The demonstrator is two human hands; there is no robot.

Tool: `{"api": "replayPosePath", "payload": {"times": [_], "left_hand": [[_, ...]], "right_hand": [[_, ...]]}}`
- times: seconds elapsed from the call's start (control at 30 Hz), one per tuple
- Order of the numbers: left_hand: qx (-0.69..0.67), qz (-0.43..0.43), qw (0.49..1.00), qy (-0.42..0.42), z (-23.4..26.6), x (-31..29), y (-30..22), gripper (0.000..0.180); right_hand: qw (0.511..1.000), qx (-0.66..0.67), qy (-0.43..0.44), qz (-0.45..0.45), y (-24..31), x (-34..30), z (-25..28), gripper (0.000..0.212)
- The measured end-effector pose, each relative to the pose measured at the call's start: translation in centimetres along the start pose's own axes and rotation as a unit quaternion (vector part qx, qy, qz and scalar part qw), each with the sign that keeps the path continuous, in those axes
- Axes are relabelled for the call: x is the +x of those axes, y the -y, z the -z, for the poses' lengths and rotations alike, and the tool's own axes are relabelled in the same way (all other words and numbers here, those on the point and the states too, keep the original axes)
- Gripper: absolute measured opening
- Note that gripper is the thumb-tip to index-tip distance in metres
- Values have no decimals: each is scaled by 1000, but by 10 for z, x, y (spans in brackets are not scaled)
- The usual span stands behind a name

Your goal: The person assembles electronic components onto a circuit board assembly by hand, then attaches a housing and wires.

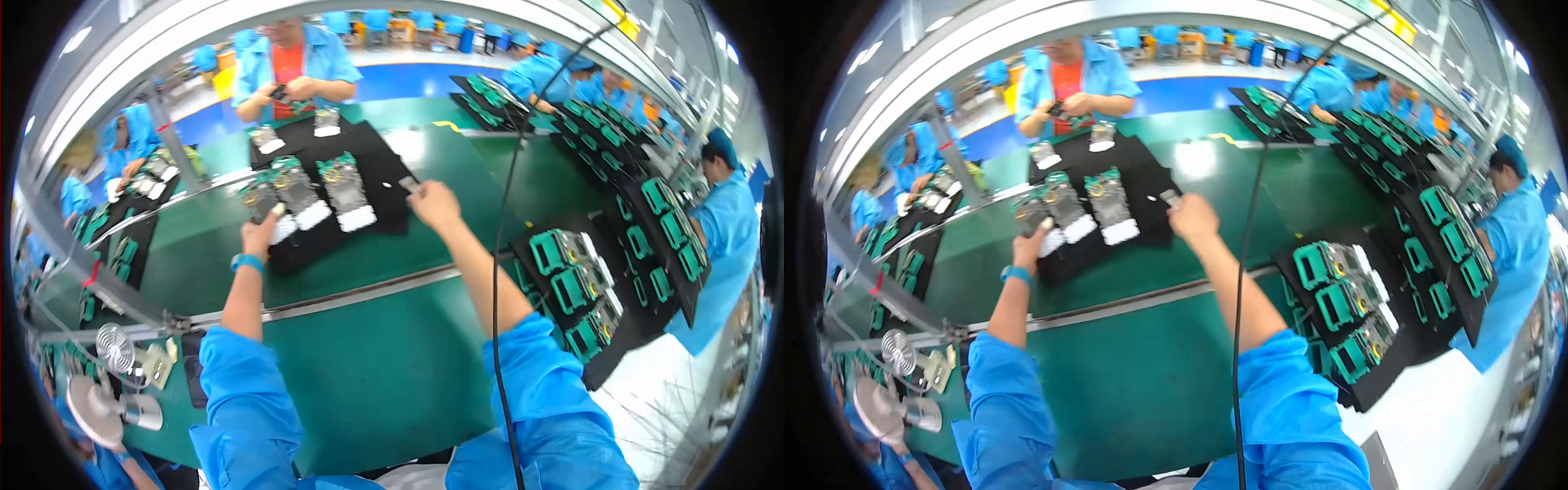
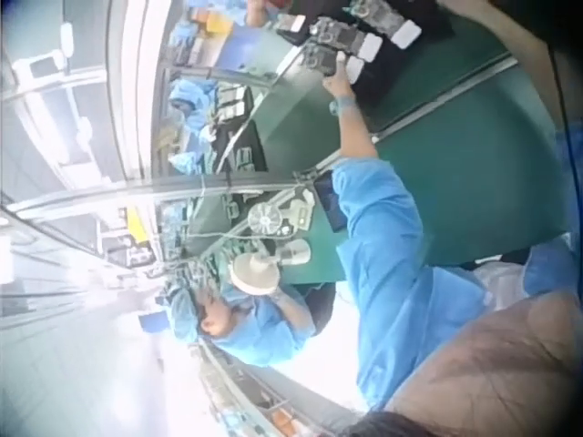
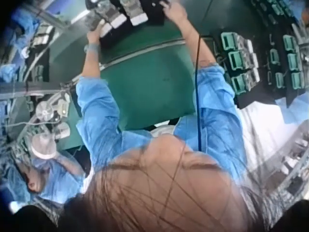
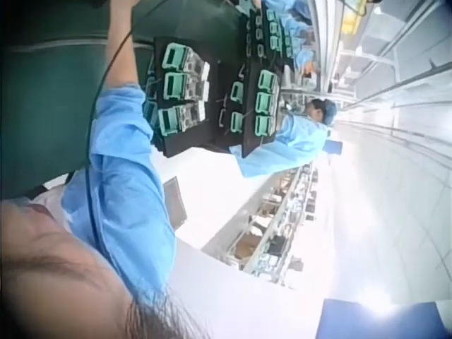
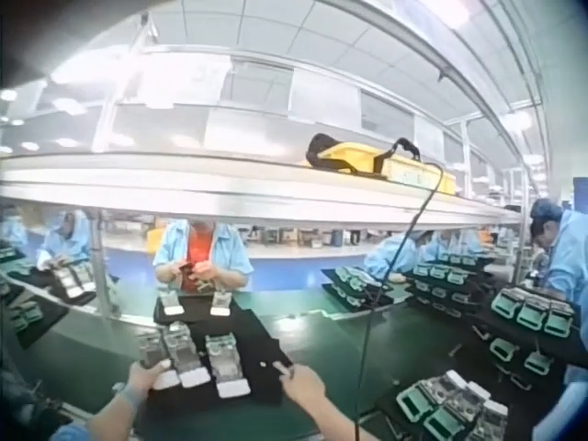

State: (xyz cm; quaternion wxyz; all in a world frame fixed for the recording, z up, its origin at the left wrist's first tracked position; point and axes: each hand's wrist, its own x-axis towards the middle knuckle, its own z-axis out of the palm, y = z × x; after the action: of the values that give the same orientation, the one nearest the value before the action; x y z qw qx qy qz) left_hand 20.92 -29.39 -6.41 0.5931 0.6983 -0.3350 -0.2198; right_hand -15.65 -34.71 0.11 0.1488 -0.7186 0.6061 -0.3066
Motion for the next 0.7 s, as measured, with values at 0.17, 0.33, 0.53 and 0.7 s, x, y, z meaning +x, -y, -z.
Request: {"api": "replayPosePath", "payload": {"times": [0.17, 0.33, 0.53, 0.7], "left_hand": [[361, -155, 895, -209, 17, -8, 21, 107], [191, -430, 881, -52, -17, -144, -28, 58], [-121, 42, 766, 630, -99, -342, -77, 28], [-228, 216, 746, 587, -175, -413, -104, 51]], "right_hand": [[985, -67, 105, 121, 15, -163, 25, 10], [985, -131, 96, -55, -37, -274, 168, 8], [828, -356, -262, -344, -208, -319, 282, 51], [896, 115, -235, -359, -231, -345, 273, 47]]}}
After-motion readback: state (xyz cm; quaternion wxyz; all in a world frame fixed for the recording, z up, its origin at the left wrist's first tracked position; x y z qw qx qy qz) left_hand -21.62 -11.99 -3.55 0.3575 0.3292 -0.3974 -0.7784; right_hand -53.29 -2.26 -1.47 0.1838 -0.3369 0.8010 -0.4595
